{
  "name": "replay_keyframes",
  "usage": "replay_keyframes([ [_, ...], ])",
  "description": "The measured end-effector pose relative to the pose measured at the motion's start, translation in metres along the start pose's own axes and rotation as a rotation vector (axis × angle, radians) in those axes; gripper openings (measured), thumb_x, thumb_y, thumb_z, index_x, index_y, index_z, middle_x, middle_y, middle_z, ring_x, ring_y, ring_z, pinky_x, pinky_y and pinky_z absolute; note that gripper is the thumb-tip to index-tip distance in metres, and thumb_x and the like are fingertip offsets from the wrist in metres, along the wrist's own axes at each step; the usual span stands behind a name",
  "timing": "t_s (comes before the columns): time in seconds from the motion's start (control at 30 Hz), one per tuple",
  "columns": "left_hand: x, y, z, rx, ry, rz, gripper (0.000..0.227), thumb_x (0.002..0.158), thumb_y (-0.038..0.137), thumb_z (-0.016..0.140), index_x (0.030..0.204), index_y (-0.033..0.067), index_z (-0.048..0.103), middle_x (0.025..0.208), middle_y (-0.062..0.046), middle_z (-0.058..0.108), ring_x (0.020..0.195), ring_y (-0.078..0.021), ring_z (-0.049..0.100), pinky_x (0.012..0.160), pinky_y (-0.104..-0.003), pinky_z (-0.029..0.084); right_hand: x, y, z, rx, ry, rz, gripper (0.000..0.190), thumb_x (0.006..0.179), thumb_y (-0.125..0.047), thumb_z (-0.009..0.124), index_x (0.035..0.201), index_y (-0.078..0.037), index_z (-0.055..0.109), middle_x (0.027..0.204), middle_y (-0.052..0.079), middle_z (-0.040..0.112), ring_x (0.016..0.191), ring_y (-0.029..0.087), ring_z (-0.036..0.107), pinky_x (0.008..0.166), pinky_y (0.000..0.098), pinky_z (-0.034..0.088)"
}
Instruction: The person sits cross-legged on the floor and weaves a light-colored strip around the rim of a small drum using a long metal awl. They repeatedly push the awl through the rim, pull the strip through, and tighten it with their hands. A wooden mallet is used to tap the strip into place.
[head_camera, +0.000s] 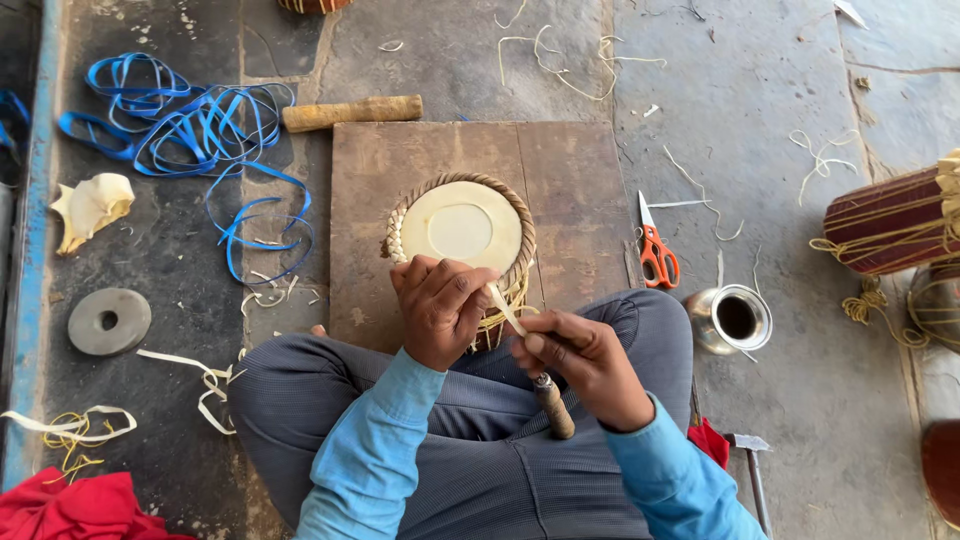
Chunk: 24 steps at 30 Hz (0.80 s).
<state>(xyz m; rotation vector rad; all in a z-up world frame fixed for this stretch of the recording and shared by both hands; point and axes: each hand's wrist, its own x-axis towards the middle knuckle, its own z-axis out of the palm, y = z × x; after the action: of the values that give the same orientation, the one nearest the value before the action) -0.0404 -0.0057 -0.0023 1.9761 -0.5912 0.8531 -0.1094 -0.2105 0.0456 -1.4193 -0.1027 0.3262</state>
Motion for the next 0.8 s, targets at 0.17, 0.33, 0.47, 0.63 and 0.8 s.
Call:
replay_keyframes([
  [0.17, 0.001, -0.003, 0.014, -0.038, 0.022, -0.113, 0.011, 0.1, 0.023, 0.071, 0.1, 0.0142, 0.064, 0.097, 0.004, 0.067, 0.09, -0.0179, 0.057, 0.09, -0.038, 0.035, 0.03, 0.011, -0.015, -0.089, 0.058, -0.069, 0.02, 0.103, -0.01, 0.065, 0.115, 0.006, 0.07, 0.091, 0.008, 0.076, 0.078, 0.014, 0.071, 0.071, 0.0292, 0.059],
  [0.33, 0.022, 0.005, -0.003, -0.186, -0.073, -0.077, 0.013, 0.093, 0.026, 0.071, 0.097, 0.0144, 0.069, 0.094, -0.001, 0.061, 0.092, -0.0194, 0.058, 0.089, -0.038, 0.034, 0.052, -0.005, 0.0, -0.533, 0.165, -0.432, 0.029, 0.1, 0.002, 0.064, 0.128, -0.002, 0.069, 0.097, 0.009, 0.074, 0.086, 0.018, 0.072, 0.078, 0.0285, 0.06],
  [0.47, 0.025, 0.004, 0.0, -0.069, -0.096, -0.084, 0.028, 0.084, 0.04, 0.078, 0.09, 0.0132, 0.07, 0.09, 0.0, 0.06, 0.089, -0.0192, 0.057, 0.089, -0.039, 0.033, 0.048, -0.03, 0.017, -0.895, 0.111, -0.584, 0.053, 0.089, 0.011, 0.06, 0.137, -0.01, 0.065, 0.099, 0.012, 0.069, 0.086, 0.024, 0.074, 0.078, 0.029, 0.06],
  [0.63, 0.015, 0.002, 0.006, -0.096, -0.106, -0.129, 0.021, 0.094, 0.035, 0.076, 0.091, 0.0138, 0.074, 0.092, 0.004, 0.063, 0.091, -0.0152, 0.059, 0.091, -0.038, 0.035, 0.043, -0.027, 0.016, -0.929, 0.212, -0.423, 0.054, 0.087, 0.005, 0.064, 0.139, -0.009, 0.063, 0.088, 0.01, 0.068, 0.074, 0.018, 0.069, 0.069, 0.0297, 0.057],
  [0.8, 0.018, -0.004, 0.008, -0.037, -0.044, -0.136, 0.019, 0.093, 0.03, 0.076, 0.089, 0.0122, 0.071, 0.094, 0.001, 0.06, 0.092, -0.0169, 0.059, 0.089, -0.038, 0.034, 0.001, 0.021, -0.005, -0.767, 0.401, -0.177, 0.043, 0.096, -0.004, 0.059, 0.139, -0.007, 0.063, 0.078, 0.004, 0.069, 0.066, 0.01, 0.066, 0.061, 0.0265, 0.055],
])
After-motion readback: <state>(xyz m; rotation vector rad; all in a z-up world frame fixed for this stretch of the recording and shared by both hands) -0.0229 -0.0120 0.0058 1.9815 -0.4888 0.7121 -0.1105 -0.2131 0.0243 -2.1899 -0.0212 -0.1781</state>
